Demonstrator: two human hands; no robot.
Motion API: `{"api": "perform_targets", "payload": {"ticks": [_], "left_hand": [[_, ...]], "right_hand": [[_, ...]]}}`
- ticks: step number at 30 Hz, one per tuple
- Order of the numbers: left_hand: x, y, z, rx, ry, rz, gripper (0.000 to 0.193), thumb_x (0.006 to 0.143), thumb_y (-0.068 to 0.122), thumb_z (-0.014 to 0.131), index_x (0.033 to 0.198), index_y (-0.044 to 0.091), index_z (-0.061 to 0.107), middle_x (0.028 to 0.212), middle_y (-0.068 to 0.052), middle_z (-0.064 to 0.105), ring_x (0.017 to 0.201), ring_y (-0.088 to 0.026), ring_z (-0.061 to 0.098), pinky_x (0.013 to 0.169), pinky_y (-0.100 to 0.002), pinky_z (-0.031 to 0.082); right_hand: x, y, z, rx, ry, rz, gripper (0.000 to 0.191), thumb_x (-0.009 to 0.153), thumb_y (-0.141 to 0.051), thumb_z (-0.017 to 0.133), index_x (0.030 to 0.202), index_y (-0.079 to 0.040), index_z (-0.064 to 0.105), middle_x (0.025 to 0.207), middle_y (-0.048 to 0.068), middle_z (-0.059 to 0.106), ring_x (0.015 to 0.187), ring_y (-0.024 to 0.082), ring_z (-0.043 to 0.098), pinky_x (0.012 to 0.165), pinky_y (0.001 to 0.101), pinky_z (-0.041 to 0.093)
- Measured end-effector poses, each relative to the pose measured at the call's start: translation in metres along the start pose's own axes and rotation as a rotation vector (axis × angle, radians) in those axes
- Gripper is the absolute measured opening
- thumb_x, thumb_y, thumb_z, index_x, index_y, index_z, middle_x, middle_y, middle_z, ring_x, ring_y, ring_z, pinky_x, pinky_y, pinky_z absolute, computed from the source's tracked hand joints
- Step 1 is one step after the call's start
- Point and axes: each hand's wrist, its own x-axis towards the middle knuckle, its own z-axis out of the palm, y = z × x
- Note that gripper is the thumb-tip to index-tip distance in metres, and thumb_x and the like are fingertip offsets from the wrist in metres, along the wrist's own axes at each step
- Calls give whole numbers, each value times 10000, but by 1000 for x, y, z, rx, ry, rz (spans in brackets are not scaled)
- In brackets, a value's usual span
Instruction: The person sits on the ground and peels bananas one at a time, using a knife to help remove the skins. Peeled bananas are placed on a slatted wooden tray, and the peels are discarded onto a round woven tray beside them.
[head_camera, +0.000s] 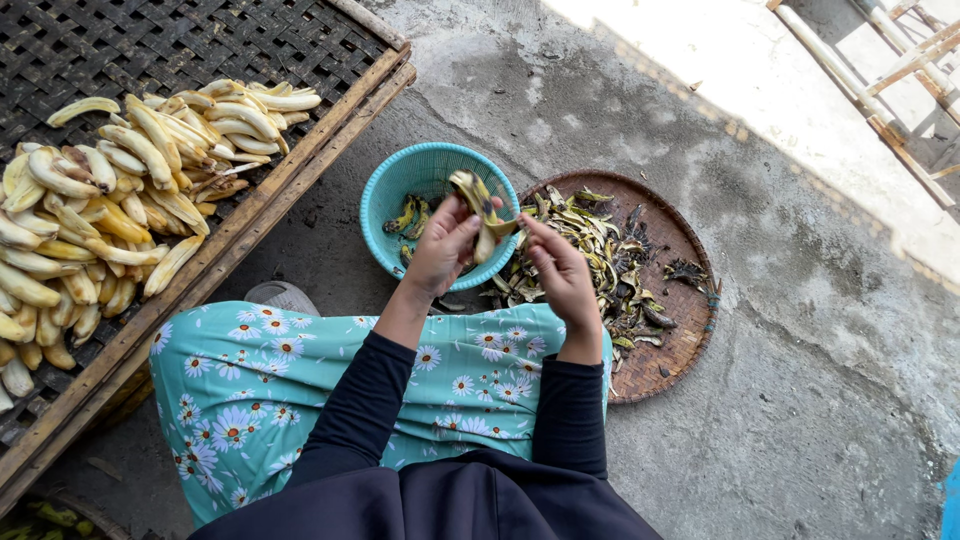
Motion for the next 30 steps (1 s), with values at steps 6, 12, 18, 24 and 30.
{"api": "perform_targets", "payload": {"ticks": [6, 12, 18, 24, 30], "left_hand": [[-19, -7, -9, 194, -188, -302, 555, 1066, 43, 530, 1595, 36, 362, 1296, -149, 632, 1092, -196, 700, 916, -326, 609], [-27, -19, -14, 28, -159, -417, 518, 1049, 88, 554, 1544, 49, 405, 1236, -123, 662, 1055, -208, 706, 871, -339, 622], [-8, -63, -5, -24, 150, -270, 378, 1033, 148, 587, 1402, 104, 515, 1175, -20, 650, 1066, -161, 682, 858, -361, 624], [-6, -83, -4, 26, 318, -146, 305, 1054, 161, 601, 1353, 118, 556, 1225, 14, 659, 1085, -97, 640, 897, -311, 588], [-3, -86, -1, 60, 363, -88, 296, 1016, 144, 634, 1302, 73, 612, 1172, -1, 698, 997, -85, 661, 834, -259, 581]], "right_hand": [[0, 3, -20, -132, 255, -42, 454, 1102, -168, 605, 1536, -54, 541, 960, -49, 571, 804, 22, 475, 686, 172, 406], [4, -13, -47, -75, 664, 333, 512, 1063, -265, 505, 1522, -143, 314, 813, -22, 593, 488, 20, 452, 377, 195, 367], [4, 7, -13, 275, 300, 403, 316, 1001, -224, 650, 1261, -45, 642, 829, -40, 629, 511, -3, 454, 406, 205, 385], [14, 26, 15, 128, 212, 285, 207, 1012, -203, 680, 1119, -32, 727, 742, -52, 656, 489, 7, 475, 424, 202, 349], [11, 21, 20, 10, 199, 68, 186, 1060, -149, 664, 1141, 11, 714, 918, -25, 695, 821, 11, 590, 730, 199, 493]]}}
